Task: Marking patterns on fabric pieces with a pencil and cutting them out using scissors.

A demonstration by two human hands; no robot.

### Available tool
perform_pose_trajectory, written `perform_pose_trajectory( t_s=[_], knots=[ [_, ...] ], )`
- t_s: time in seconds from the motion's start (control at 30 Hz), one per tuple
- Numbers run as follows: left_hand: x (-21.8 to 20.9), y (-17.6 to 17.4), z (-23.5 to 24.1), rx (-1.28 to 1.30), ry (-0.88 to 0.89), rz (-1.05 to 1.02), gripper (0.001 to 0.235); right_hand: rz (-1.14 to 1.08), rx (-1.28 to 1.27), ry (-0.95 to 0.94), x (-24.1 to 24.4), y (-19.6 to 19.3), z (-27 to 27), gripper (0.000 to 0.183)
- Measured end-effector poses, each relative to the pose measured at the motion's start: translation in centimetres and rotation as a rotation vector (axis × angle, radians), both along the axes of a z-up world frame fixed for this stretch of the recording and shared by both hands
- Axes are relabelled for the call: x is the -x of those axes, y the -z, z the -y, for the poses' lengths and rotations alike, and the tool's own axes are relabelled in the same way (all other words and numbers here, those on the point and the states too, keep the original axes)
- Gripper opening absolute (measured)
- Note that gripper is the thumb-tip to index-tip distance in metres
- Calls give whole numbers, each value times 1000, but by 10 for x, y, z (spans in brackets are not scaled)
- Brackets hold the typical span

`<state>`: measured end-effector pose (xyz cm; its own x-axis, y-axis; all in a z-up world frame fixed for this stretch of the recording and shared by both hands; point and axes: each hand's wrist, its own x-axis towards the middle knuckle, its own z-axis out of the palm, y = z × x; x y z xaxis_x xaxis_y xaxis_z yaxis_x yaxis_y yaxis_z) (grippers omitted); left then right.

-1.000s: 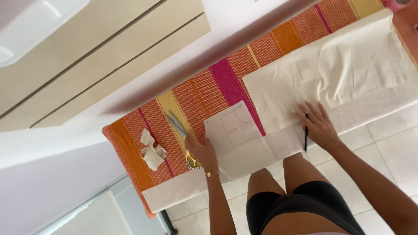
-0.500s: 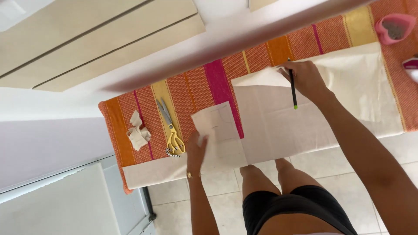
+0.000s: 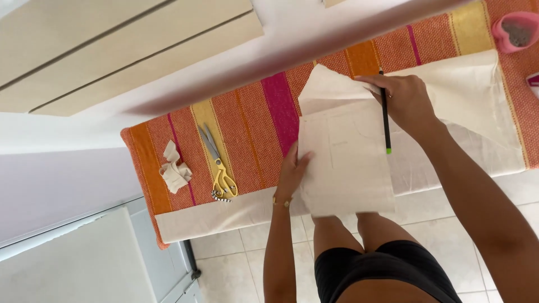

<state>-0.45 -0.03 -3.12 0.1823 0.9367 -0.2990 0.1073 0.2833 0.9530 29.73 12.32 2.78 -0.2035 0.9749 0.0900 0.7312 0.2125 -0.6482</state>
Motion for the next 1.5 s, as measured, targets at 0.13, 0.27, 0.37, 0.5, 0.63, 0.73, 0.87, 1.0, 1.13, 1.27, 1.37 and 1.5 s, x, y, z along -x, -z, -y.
perform_pose_trajectory(
  t_s=[0.13,0.27,0.37,0.5,0.63,0.73,0.87,1.0,1.13,1.27,1.37,1.5],
  knots=[
    [18,94,-2,39,-93,-74,57,117,-297,-48,13,34,31,28],
    [22,68,-4,83,-241,-168,57,105,-551,-231,40,56,90,53],
    [22,85,3,-181,-486,-538,39,194,-536,-221,46,98,123,42],
    [-6,93,13,-66,-422,-323,34,348,-466,-130,26,157,156,32],
    [-12,103,18,-134,-487,-551,54,294,-389,-39,26,161,168,26],
    [-6,107,29,-99,-527,-528,68,267,-381,-15,29,155,169,25],
    [2,99,45,64,-519,-241,66,245,-345,125,17,161,197,36],
    [6,103,59,114,-456,-322,47,149,-154,346,0,190,250,36],
    [-4,123,56,48,-420,-463,44,111,-5,374,20,195,248,47],
    [-17,129,44,-24,-411,-480,36,-46,202,396,39,171,236,36],
    [-6,140,42,-112,-389,-469,35,-123,328,404,44,147,238,37],
    [13,117,48,-67,-410,-437,34,-162,425,362,58,148,272,37]
  ],
)
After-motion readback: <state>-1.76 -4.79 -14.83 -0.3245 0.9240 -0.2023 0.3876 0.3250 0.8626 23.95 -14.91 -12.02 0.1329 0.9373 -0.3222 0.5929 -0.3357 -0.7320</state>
